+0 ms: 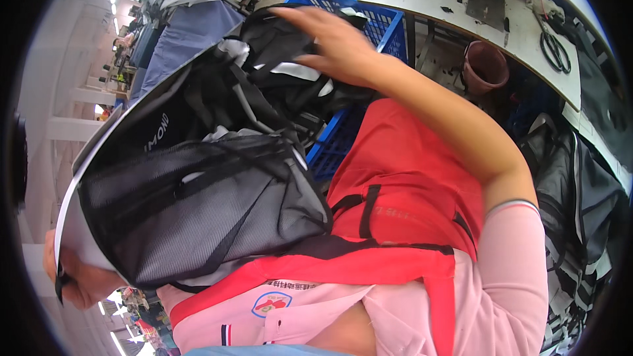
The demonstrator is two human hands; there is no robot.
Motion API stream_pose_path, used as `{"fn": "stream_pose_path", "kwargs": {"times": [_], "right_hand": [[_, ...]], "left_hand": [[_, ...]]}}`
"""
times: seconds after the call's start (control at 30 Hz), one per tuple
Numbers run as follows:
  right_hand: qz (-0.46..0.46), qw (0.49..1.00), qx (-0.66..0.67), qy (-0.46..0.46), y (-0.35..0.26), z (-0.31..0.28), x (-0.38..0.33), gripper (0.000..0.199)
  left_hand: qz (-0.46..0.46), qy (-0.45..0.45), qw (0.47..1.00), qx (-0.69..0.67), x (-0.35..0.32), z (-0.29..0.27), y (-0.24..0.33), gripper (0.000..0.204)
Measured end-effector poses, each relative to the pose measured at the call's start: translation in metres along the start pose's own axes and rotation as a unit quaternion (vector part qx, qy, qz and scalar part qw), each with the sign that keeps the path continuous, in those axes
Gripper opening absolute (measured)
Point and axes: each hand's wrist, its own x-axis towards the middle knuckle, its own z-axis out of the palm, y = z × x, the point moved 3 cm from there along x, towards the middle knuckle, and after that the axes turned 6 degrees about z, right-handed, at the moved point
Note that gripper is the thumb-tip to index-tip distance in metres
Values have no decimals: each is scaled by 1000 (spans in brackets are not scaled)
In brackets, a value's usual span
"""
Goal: The person gathers fabric bag panels, aligns their edges by hand, and stitches the sections together using a sewing machine, trimming edges with scissors.
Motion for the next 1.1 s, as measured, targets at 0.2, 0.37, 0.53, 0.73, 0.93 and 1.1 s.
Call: {"fn": "stream_pose_path", "kwargs": {"times": [0.2,0.37,0.53,0.73,0.93,1.1], "right_hand": [[-213,969,-122,-21,-58,111,92,33],[-67,985,84,-132,-43,123,50,22],[148,937,188,-253,-19,15,-81,23],[286,908,185,-243,-78,-129,-185,28],[239,964,100,-58,-136,-209,-219,36],[500,851,157,-19,-42,-196,-278,32]], "left_hand": [[-51,-12,998,47,18,16,5,31],[-102,-22,989,102,20,22,-6,25],[-180,-30,974,134,6,39,-29,18],[-199,-193,961,19,-17,87,-88,13],[-243,-407,872,-119,-64,240,-98,19],[-101,-528,804,-256,-86,348,-61,35]]}}
